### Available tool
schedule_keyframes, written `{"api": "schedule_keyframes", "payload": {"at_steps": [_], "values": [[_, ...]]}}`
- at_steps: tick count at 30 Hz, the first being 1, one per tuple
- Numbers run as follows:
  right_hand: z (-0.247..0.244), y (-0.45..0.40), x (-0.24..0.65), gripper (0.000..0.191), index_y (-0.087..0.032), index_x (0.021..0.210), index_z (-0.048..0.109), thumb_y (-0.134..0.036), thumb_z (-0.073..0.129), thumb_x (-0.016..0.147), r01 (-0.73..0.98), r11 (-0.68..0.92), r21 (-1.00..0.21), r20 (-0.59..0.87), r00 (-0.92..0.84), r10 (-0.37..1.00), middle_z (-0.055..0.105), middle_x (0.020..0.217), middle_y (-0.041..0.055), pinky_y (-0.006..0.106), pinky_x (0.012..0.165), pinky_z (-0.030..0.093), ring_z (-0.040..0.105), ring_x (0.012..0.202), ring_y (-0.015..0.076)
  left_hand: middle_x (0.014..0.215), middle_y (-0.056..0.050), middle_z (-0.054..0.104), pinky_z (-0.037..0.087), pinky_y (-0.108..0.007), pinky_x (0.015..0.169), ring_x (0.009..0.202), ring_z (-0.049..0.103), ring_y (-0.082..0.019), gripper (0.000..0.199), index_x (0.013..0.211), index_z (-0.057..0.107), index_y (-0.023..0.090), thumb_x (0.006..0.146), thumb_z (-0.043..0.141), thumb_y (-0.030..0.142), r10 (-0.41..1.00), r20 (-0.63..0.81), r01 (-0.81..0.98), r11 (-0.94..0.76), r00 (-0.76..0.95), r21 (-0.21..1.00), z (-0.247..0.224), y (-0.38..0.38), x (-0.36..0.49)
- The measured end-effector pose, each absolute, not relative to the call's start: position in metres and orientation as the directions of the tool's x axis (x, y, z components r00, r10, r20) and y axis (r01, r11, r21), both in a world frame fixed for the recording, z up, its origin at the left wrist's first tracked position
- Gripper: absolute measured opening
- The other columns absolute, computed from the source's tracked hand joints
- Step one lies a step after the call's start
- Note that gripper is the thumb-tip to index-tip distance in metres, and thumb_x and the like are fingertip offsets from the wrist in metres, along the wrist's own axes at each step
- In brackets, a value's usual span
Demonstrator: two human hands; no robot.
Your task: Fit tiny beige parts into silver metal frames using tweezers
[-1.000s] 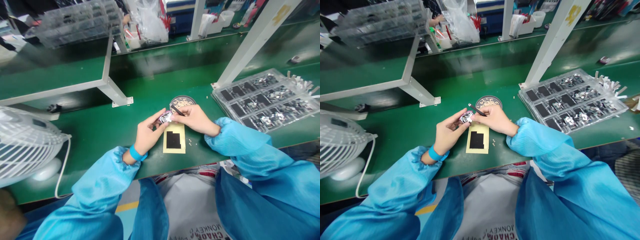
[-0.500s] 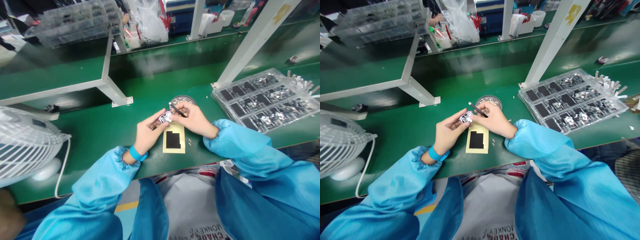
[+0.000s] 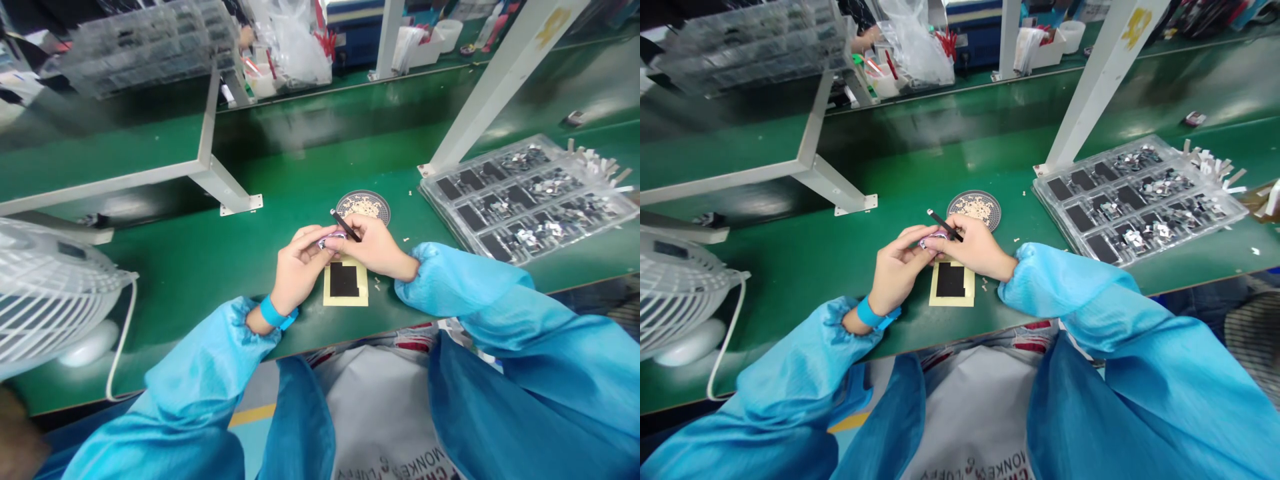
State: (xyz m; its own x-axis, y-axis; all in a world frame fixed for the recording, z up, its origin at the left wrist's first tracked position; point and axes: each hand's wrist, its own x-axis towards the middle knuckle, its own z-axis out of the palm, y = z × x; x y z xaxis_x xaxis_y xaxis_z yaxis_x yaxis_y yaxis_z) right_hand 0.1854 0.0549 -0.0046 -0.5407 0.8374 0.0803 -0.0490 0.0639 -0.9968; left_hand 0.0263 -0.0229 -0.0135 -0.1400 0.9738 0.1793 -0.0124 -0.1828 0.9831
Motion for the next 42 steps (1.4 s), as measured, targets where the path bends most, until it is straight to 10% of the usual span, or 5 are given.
{"api": "schedule_keyframes", "payload": {"at_steps": [21, 30, 42], "values": [[-0.003, 0.068, 0.195, 0.035, -0.018, 0.077, 0.063, -0.049, 0.067, 0.092, 0.117, 0.342, -0.932, 0.218, -0.574, 0.79, 0.057, 0.071, -0.0009, 0.029, 0.064, 0.037, 0.051, 0.07, 0.0145, 0.108, -0.009, 0.079, 0.064, -0.034, 0.075, 0.082, 0.075, -0.02, 0.037, 0.12, 0.075, 0.018, 0.087, 0.076, 0.035, 0.982, 0.108, 0.11, -0.092, -0.152, 0.99, -0.017, -0.015, 0.025], [0.0, 0.073, 0.205, 0.016, -0.02, 0.096, 0.072, -0.035, 0.067, 0.095, 0.098, 0.695, -0.712, 0.523, -0.587, 0.618, 0.069, 0.094, 0.0066, 0.036, 0.084, 0.051, 0.063, 0.091, 0.0207, 0.101, -0.004, 0.077, 0.051, -0.028, 0.07, 0.077, 0.063, -0.015, 0.029, 0.119, 0.076, 0.023, 0.092, 0.067, 0.026, 0.947, 0.314, 0.576, -0.223, -0.063, 0.786, -0.015, -0.02, 0.019], [-0.001, 0.071, 0.212, 0.019, -0.019, 0.107, 0.072, -0.032, 0.061, 0.1, 0.168, 0.796, -0.582, 0.439, -0.759, 0.481, 0.066, 0.103, 0.0092, 0.035, 0.08, 0.051, 0.062, 0.093, 0.0211, 0.099, -0.004, 0.077, 0.05, -0.028, 0.07, 0.077, 0.063, -0.015, 0.029, 0.118, 0.076, 0.021, 0.091, 0.067, 0.026, 0.955, 0.294, 0.586, -0.211, -0.049, 0.782, -0.019, -0.018, 0.017]]}}
